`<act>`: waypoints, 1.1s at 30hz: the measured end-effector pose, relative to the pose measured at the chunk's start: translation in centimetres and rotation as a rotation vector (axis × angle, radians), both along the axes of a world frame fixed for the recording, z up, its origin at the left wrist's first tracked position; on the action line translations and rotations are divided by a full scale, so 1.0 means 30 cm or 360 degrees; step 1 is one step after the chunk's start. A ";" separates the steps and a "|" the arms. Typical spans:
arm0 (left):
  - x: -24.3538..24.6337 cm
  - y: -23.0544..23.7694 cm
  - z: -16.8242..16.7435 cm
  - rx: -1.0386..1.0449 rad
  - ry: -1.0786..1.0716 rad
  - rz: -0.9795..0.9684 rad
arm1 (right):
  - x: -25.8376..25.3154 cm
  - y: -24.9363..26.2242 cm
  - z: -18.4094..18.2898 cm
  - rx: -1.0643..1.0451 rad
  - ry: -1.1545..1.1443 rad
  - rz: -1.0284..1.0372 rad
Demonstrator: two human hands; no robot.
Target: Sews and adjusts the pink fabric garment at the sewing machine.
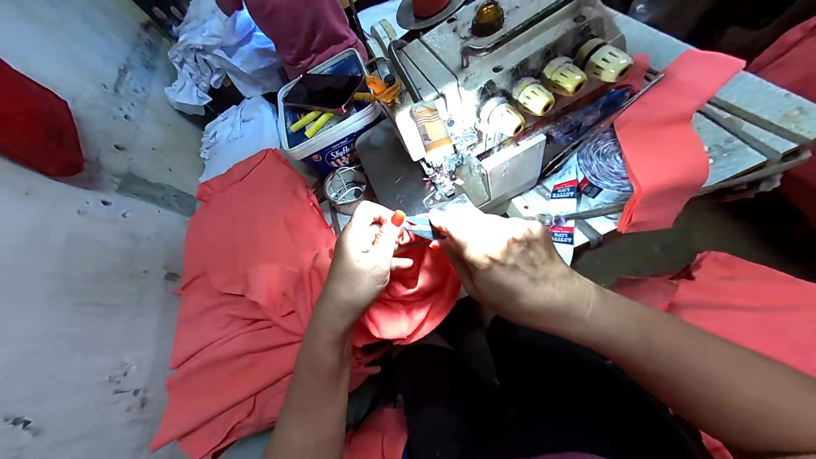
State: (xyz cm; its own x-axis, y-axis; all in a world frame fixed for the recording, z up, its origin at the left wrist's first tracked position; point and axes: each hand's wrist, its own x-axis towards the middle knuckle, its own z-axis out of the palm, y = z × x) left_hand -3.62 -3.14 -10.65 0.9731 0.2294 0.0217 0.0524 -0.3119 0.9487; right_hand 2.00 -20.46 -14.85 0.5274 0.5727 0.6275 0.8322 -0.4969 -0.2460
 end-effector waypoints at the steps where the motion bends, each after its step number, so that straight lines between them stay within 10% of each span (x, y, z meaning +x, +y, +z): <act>1: 0.001 0.008 -0.012 0.0015 -0.0022 -0.0027 | 0.003 0.002 -0.005 -0.0005 -0.0002 0.0006; 8: -0.013 0.030 -0.027 0.0218 -0.0162 -0.0166 | 0.021 -0.033 -0.080 0.0439 0.0275 -0.0104; 12: -0.010 0.083 -0.046 0.0892 -0.0199 -0.0013 | 0.132 -0.162 -0.165 0.0912 0.0604 -0.0547; 16: -0.012 0.127 -0.052 0.1337 -0.0308 -0.0147 | 0.236 -0.265 -0.176 0.0676 0.0558 -0.0936; 19: -0.027 0.121 -0.001 0.1217 -0.0331 -0.0315 | 0.106 -0.183 -0.114 0.0785 0.0303 -0.0446; 25: -0.147 0.160 0.229 0.1987 -0.0359 -0.0470 | -0.038 -0.086 -0.026 0.1028 0.1654 0.1276; 33: -0.299 0.237 0.683 0.2026 -0.1089 -0.0304 | -0.034 -0.352 0.346 0.0517 0.0654 0.0877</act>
State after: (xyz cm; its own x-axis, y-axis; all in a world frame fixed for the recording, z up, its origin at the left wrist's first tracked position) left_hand -12.59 3.97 9.84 0.7020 -0.4276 0.5695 -0.4246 -0.8933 -0.1474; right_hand 0.98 -31.00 -4.46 0.4463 0.6408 0.6246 0.7490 0.1144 -0.6526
